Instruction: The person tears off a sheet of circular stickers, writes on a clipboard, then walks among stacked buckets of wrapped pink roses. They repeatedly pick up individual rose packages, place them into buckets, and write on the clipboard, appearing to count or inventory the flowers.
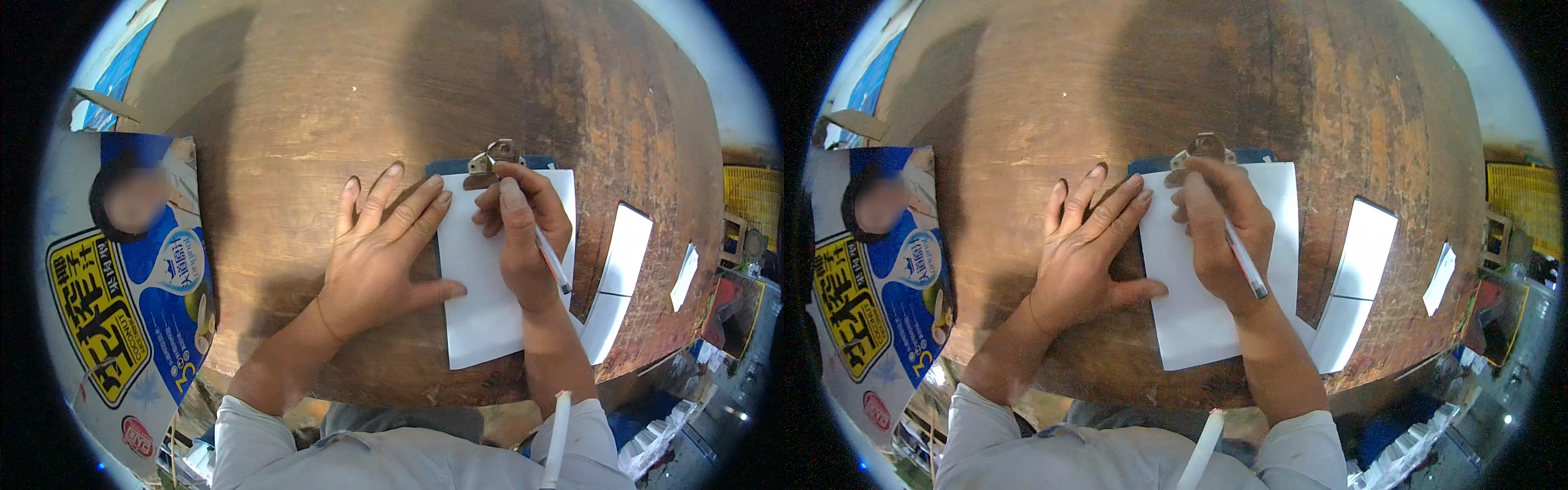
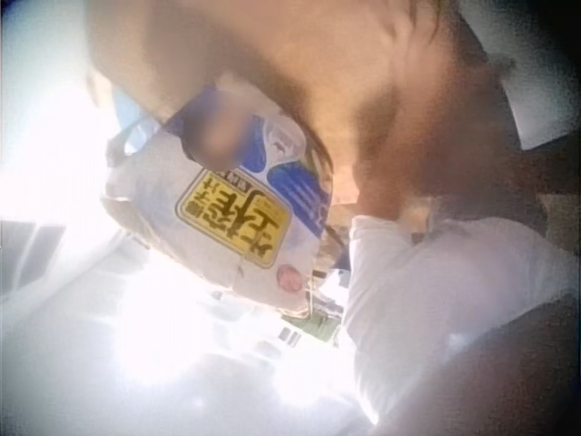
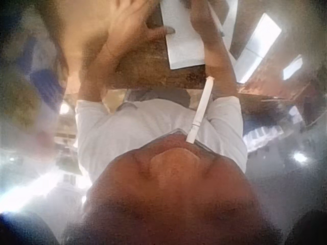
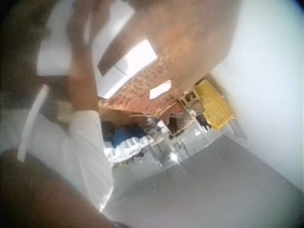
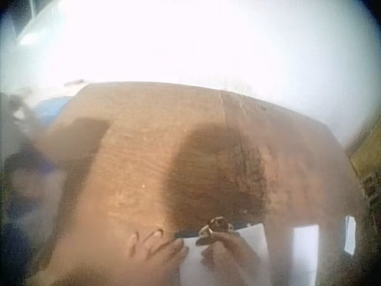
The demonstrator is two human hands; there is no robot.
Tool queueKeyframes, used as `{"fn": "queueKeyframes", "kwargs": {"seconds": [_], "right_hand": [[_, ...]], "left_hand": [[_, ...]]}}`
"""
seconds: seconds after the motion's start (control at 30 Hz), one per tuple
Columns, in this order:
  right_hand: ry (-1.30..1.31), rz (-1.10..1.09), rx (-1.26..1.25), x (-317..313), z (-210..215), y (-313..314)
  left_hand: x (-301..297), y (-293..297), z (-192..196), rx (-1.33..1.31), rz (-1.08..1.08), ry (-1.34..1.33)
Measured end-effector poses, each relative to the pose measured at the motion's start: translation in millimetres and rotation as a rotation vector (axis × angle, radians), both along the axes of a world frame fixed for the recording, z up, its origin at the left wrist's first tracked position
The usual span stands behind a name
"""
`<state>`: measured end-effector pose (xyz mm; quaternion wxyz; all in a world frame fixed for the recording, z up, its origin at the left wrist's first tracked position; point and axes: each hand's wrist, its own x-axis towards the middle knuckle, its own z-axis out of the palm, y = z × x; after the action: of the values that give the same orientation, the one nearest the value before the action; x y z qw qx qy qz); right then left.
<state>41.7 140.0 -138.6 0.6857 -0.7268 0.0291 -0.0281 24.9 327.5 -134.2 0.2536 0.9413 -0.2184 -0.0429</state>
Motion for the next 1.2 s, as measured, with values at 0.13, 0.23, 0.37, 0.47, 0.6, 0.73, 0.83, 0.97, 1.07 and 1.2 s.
{"fn": "queueKeyframes", "kwargs": {"seconds": [0.13, 0.23, 0.37, 0.47, 0.6, 0.73, 0.83, 0.97, 1.07, 1.2], "right_hand": [[-0.024, 0.053, -0.121, -5, 2, 6], [-0.097, -0.022, -0.141, -6, -2, 11], [-0.223, 0.015, -0.349, -7, -6, 12], [-0.238, 0.031, -0.349, -7, -7, 11], [-0.255, 0.051, -0.400, -6, -7, 11], [-0.242, 0.069, -0.383, -5, -6, 12], [-0.239, 0.084, -0.364, -5, -6, 12], [-0.249, 0.081, -0.406, -4, -6, 13], [-0.252, 0.070, -0.442, -4, -7, 14], [-0.259, 0.076, -0.466, -3, -7, 14]], "left_hand": [[1, 2, -8, -0.012, 0.025, -0.083], [1, 0, -10, -0.046, 0.054, -0.132], [3, 0, -10, -0.103, 0.099, -0.158], [5, 1, -10, -0.117, 0.107, -0.152], [5, 1, -10, -0.116, 0.111, -0.163], [5, 0, -10, -0.127, 0.115, -0.146], [5, 0, -10, -0.133, 0.120, -0.138], [5, 0, -10, -0.138, 0.120, -0.143], [5, -1, -10, -0.140, 0.120, -0.148], [5, -1, -10, -0.142, 0.121, -0.140]]}}
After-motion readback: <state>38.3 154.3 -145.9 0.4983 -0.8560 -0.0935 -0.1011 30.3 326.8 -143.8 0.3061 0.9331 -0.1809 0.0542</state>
